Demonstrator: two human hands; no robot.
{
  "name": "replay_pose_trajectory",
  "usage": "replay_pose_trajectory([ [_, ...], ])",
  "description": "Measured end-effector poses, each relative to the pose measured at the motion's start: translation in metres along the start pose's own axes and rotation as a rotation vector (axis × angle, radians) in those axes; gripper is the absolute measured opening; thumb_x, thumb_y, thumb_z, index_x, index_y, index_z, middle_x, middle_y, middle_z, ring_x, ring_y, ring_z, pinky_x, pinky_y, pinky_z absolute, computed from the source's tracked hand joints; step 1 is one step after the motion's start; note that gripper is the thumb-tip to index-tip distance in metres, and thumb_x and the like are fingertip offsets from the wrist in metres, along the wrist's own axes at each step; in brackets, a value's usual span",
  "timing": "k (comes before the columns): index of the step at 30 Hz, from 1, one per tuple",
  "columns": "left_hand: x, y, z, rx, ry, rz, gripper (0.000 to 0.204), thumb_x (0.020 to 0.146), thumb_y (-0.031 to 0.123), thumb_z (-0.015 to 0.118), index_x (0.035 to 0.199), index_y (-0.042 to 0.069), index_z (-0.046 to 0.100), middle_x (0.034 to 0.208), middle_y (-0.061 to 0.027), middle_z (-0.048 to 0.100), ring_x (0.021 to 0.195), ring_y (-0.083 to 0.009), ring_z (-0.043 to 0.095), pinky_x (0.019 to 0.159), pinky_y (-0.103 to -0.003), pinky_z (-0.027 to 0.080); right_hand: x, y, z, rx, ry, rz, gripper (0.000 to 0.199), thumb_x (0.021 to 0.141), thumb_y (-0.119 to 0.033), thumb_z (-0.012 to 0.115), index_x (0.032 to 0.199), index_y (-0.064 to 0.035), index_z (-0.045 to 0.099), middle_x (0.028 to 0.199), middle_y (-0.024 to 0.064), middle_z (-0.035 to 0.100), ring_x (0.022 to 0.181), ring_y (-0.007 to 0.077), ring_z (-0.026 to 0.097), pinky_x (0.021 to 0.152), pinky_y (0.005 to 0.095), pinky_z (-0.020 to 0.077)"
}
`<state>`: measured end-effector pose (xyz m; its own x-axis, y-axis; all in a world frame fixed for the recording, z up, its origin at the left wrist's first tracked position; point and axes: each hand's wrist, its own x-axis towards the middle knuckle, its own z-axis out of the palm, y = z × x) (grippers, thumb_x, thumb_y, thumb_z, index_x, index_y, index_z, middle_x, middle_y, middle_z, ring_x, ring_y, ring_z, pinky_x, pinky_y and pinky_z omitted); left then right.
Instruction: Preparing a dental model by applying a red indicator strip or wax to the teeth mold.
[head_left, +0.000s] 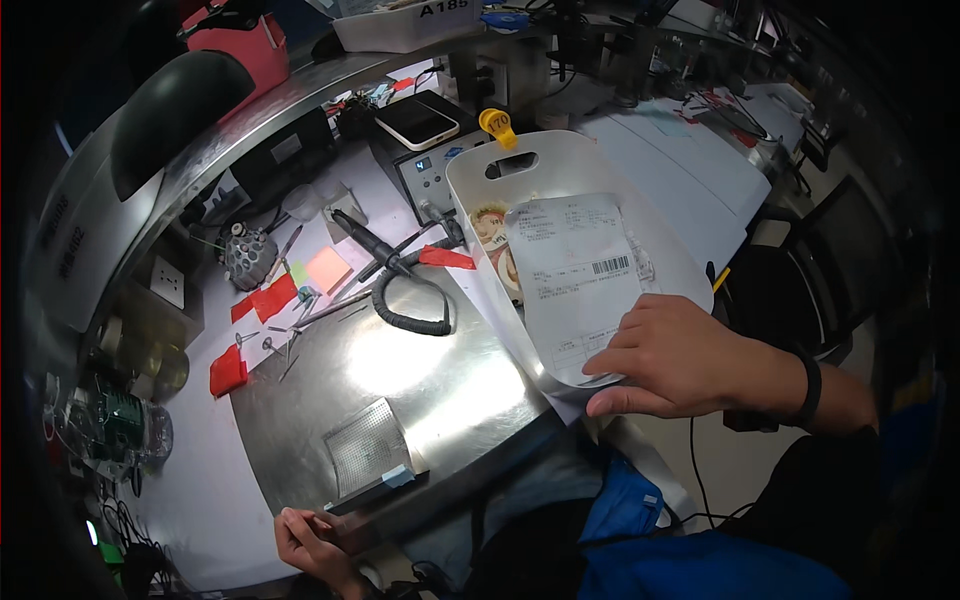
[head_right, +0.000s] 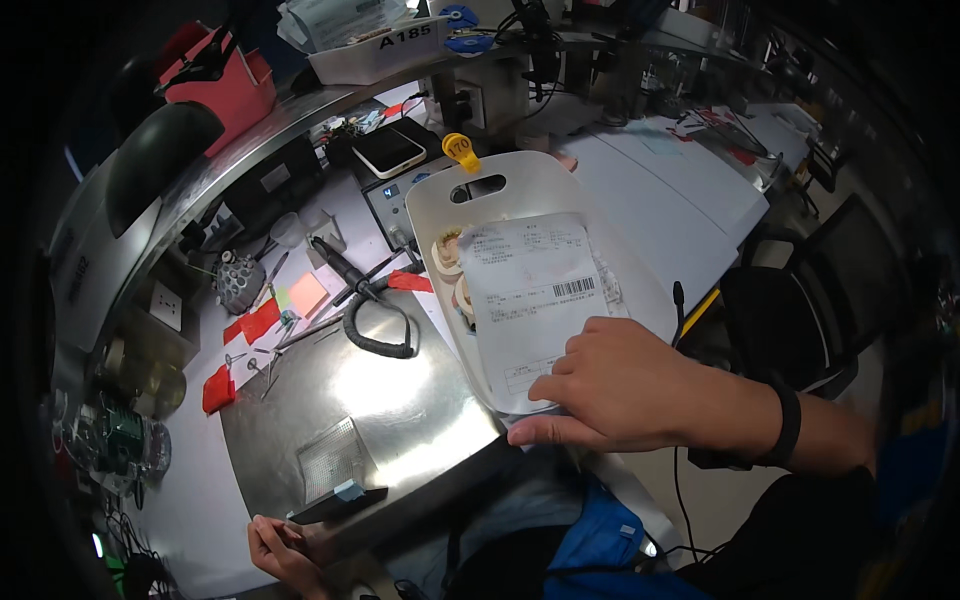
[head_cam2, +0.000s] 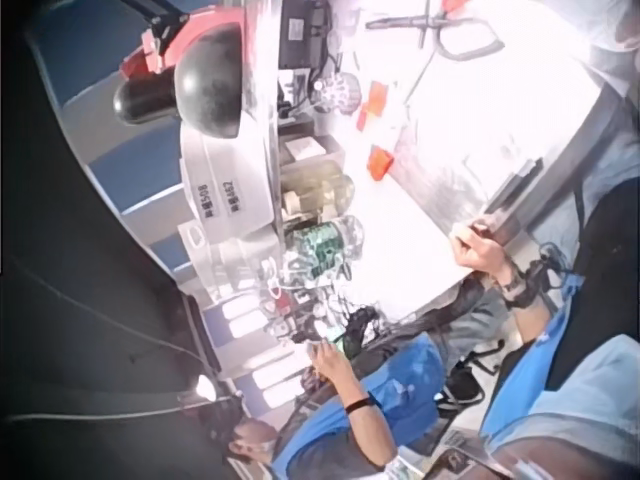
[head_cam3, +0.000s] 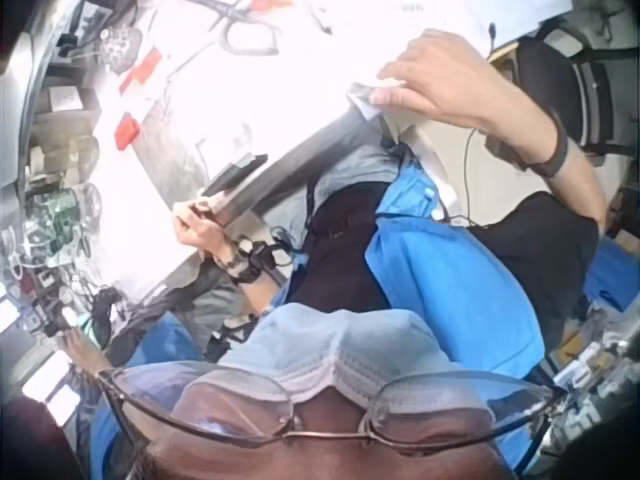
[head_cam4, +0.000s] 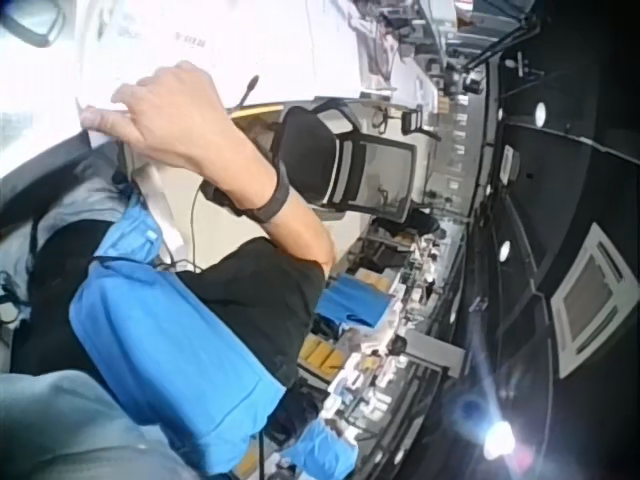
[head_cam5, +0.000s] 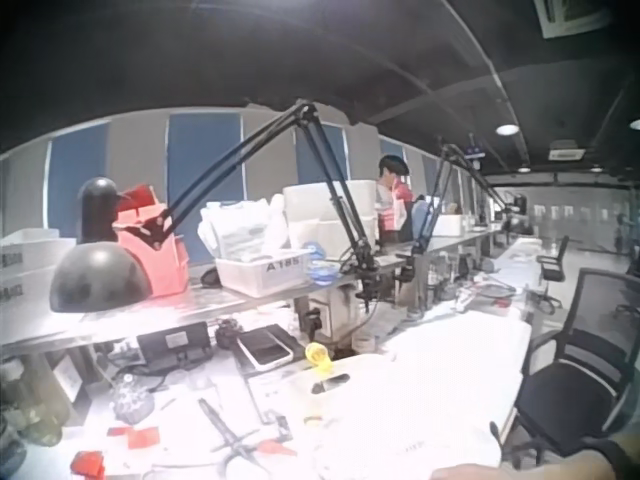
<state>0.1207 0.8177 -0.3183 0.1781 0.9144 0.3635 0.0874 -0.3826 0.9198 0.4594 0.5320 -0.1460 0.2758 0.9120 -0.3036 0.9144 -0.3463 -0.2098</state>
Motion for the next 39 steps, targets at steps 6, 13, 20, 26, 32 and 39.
replay_pose_trajectory([
  [6, -0.002, 0.024, 0.000, 0.036, 0.011, 0.015, 0.038, 0.105, 0.020, 0.050, 0.071, 0.002, 0.050, 0.061, -0.0011, 0.048, 0.053, -0.0078, 0.045, 0.051, -0.023, 0.034, 0.017, 0.007, -0.018, 0.283, 0.315, -0.083, 0.033, 0.094, -0.039, 0.069, 0.100, -0.0070, 0.076, 0.085, 0.0106, 0.074, 0.080, 0.0302, 0.070, 0.073, 0.0385, 0.0536],
  [13, 0.002, 0.017, 0.011, 0.028, -0.084, 0.012, 0.035, 0.101, 0.018, 0.057, 0.072, -0.001, 0.060, 0.060, -0.0023, 0.056, 0.055, -0.0077, 0.050, 0.051, -0.025, 0.037, -0.033, 0.012, 0.013, 0.155, 0.266, 0.031, 0.043, 0.068, -0.041, 0.088, 0.092, -0.0077, 0.076, 0.089, 0.0105, 0.074, 0.082, 0.0285, 0.072, 0.071, 0.0389, 0.0514],
  [20, 0.004, 0.034, -0.014, 0.137, 0.010, 0.084, 0.028, 0.096, 0.018, 0.065, 0.074, 0.001, 0.062, 0.059, -0.0075, 0.052, 0.050, -0.0144, 0.048, 0.049, -0.031, 0.036, -0.042, 0.020, 0.046, -0.250, 0.641, -0.028, 0.028, 0.078, -0.003, 0.080, 0.105, -0.0052, 0.073, 0.098, 0.0152, 0.073, 0.091, 0.0377, 0.067, 0.082, 0.0421, 0.0534],
  [26, 0.003, 0.026, -0.015, 0.049, -0.004, 0.113, 0.029, 0.097, 0.020, 0.065, 0.075, 0.000, 0.064, 0.060, -0.0070, 0.055, 0.051, -0.0128, 0.047, 0.050, -0.030, 0.037, -0.050, 0.021, 0.020, -0.316, 0.508, -0.016, 0.023, 0.082, -0.005, 0.078, 0.105, -0.0043, 0.074, 0.093, 0.0174, 0.073, 0.083, 0.0342, 0.068, 0.074, 0.0416, 0.0531],
  [32, 0.003, 0.025, -0.019, 0.043, 0.037, 0.191, 0.030, 0.097, 0.021, 0.064, 0.075, 0.000, 0.064, 0.059, -0.0108, 0.053, 0.049, -0.0208, 0.050, 0.051, -0.034, 0.039, -0.050, -0.003, -0.002, -0.310, 0.612, -0.067, 0.019, 0.084, -0.007, 0.077, 0.102, -0.0003, 0.074, 0.077, 0.0181, 0.071, 0.066, 0.0335, 0.065, 0.062, 0.0416, 0.0508],
  [39, 0.002, 0.023, -0.026, 0.037, 0.031, 0.226, 0.026, 0.095, 0.021, 0.064, 0.077, 0.001, 0.065, 0.062, -0.0125, 0.056, 0.052, -0.0275, 0.055, 0.053, -0.036, 0.043, -0.081, -0.065, -0.019, -0.400, 0.713, -0.104, 0.015, 0.083, -0.008, 0.080, 0.093, 0.0013, 0.075, 0.076, 0.0180, 0.070, 0.068, 0.0340, 0.066, 0.064, 0.0412, 0.0496],
])
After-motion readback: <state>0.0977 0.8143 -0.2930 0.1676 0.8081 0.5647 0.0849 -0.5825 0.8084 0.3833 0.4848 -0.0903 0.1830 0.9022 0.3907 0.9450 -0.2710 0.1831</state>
